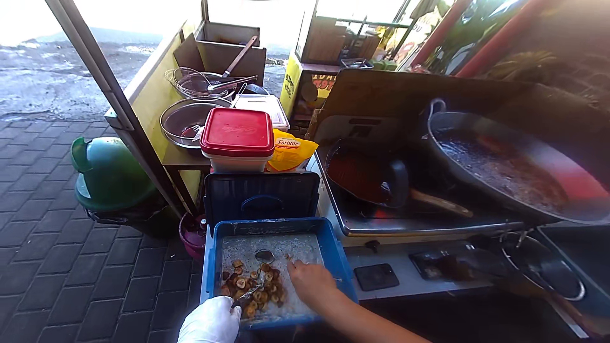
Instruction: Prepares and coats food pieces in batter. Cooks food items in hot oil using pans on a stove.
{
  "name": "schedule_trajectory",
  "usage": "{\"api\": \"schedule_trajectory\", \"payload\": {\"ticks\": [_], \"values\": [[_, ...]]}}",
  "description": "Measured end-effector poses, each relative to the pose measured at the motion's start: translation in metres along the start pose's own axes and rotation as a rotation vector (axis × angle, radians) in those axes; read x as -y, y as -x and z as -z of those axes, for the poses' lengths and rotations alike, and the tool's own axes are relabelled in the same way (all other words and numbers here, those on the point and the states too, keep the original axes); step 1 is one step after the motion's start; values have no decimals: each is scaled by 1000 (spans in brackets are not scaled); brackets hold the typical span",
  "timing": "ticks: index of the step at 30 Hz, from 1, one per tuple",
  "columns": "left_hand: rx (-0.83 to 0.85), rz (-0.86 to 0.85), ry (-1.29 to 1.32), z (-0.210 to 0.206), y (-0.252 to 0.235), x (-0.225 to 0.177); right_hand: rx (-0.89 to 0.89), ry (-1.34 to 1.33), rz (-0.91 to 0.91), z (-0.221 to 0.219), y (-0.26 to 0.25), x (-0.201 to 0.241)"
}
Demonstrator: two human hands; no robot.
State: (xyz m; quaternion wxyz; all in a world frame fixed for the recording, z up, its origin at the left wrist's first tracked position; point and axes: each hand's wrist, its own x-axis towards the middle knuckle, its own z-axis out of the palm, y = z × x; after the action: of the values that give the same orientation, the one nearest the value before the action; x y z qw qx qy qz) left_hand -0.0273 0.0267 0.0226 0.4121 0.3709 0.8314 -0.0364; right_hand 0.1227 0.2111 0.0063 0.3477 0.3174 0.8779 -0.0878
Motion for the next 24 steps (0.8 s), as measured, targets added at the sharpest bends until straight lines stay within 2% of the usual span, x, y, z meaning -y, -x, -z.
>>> {"api": "schedule_trajectory", "payload": {"ticks": [3, 7, 9, 12, 13, 16, 21, 24], "values": [[6, 22, 40, -4, 1, 0, 88, -21, 43, -9, 17, 2], [20, 61, 92, -14, -11, 13, 55, -73, 106, -22, 34, -22], [52, 30, 144, -6, 0, 19, -47, -88, 136, -28, 48, -33], [45, -61, 195, 5, 20, 29, -446, -24, 179, -52, 64, -39], [41, -78, 196, 8, 23, 30, -483, -4, 150, -55, 68, -37], [34, -77, 172, 10, 22, 21, -396, 3, 59, -55, 73, -26], [66, -31, 81, 3, 7, 6, -669, 40, 133, -65, 72, -30], [33, -66, 32, 7, 11, 3, -667, 30, 97, -54, 67, -35]]}}
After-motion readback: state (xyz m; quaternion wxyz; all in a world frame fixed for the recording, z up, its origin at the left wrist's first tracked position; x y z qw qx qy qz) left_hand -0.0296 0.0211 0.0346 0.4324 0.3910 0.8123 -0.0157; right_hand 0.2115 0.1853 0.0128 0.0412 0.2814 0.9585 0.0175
